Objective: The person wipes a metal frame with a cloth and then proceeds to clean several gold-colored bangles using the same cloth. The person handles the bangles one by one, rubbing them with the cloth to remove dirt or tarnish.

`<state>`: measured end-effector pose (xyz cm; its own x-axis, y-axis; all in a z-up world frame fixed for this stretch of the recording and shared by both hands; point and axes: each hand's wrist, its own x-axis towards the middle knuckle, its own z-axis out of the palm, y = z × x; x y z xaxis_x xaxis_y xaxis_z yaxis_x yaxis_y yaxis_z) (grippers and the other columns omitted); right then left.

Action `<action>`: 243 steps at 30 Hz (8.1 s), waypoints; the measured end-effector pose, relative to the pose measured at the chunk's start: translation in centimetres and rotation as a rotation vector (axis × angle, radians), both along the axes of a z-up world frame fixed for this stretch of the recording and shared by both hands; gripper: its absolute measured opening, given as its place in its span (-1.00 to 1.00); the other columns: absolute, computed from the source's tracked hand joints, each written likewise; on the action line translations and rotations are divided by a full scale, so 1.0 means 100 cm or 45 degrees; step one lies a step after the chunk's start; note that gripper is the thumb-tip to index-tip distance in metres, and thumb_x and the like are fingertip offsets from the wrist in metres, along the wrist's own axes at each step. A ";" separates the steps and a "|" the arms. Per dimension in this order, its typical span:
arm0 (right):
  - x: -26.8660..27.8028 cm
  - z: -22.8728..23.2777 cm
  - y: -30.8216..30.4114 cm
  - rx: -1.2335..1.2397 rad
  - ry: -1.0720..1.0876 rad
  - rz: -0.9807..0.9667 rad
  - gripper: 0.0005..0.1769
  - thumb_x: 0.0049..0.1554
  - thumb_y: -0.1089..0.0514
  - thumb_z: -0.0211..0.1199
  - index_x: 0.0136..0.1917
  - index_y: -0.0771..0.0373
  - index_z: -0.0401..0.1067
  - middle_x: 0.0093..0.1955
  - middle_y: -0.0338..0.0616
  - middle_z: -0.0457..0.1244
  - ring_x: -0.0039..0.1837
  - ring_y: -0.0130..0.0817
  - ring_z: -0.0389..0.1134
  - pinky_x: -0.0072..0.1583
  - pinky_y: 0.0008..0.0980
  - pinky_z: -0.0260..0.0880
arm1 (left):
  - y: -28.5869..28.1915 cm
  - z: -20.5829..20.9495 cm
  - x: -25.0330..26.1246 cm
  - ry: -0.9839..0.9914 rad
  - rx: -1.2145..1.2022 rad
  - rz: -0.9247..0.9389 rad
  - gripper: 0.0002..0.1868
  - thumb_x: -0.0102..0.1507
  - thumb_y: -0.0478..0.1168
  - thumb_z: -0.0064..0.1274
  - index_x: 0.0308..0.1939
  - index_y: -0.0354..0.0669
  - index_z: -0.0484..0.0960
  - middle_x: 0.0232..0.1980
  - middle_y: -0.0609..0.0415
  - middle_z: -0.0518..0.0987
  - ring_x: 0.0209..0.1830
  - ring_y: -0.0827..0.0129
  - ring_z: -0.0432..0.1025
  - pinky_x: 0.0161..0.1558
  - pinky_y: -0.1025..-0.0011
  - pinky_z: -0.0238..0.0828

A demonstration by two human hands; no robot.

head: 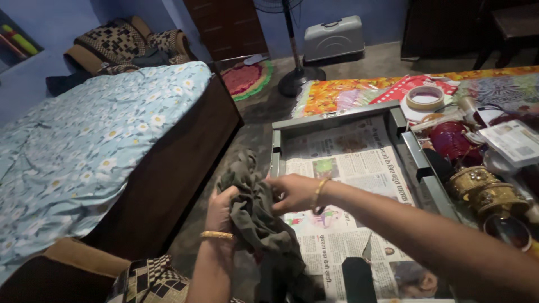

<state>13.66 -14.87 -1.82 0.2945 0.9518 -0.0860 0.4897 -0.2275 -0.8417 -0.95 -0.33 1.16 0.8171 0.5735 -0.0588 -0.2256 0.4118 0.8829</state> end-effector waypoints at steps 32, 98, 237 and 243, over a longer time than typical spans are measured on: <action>-0.272 -0.041 0.141 -0.151 -0.033 0.641 -0.53 0.13 0.12 0.16 0.32 0.12 0.46 -0.08 -0.09 0.42 -0.01 -0.31 0.45 0.11 -0.23 0.43 | 0.101 -0.070 -0.309 1.694 1.073 0.407 -0.38 0.02 -0.13 0.41 0.19 0.16 0.65 0.04 0.05 0.72 -0.01 0.28 0.65 0.10 0.32 0.56; 0.092 -0.024 -0.240 -0.028 -0.505 -1.073 -0.72 0.04 0.08 0.30 0.01 0.18 0.61 -0.12 -0.04 0.47 -0.09 -0.24 0.55 0.01 -0.29 0.54 | -0.148 -0.154 0.223 0.526 1.575 -0.728 -0.66 0.03 -0.14 0.20 -0.12 -0.10 0.78 -0.19 -0.15 0.73 -0.14 0.11 0.66 0.01 0.31 0.57; 0.071 0.109 -0.415 1.490 -0.721 -1.505 -0.81 0.49 0.38 0.06 0.36 0.42 0.28 0.12 0.00 0.31 0.11 -0.28 0.51 0.15 -0.29 0.58 | -0.331 -0.067 0.220 0.042 1.890 -0.331 -0.49 0.21 0.15 0.14 0.05 -0.12 0.62 0.17 -0.24 0.52 0.25 -0.13 0.34 0.29 -0.02 0.23; 0.073 0.110 -0.393 1.503 -0.576 -1.622 -0.85 0.36 0.35 0.07 0.20 0.38 0.29 0.02 -0.04 0.29 0.01 -0.30 0.52 0.03 -0.32 0.58 | -0.267 -0.100 0.288 0.164 1.666 0.147 -0.72 0.20 -0.04 0.17 -0.24 -0.17 0.76 -0.14 -0.25 0.65 -0.11 -0.14 0.53 0.02 0.06 0.46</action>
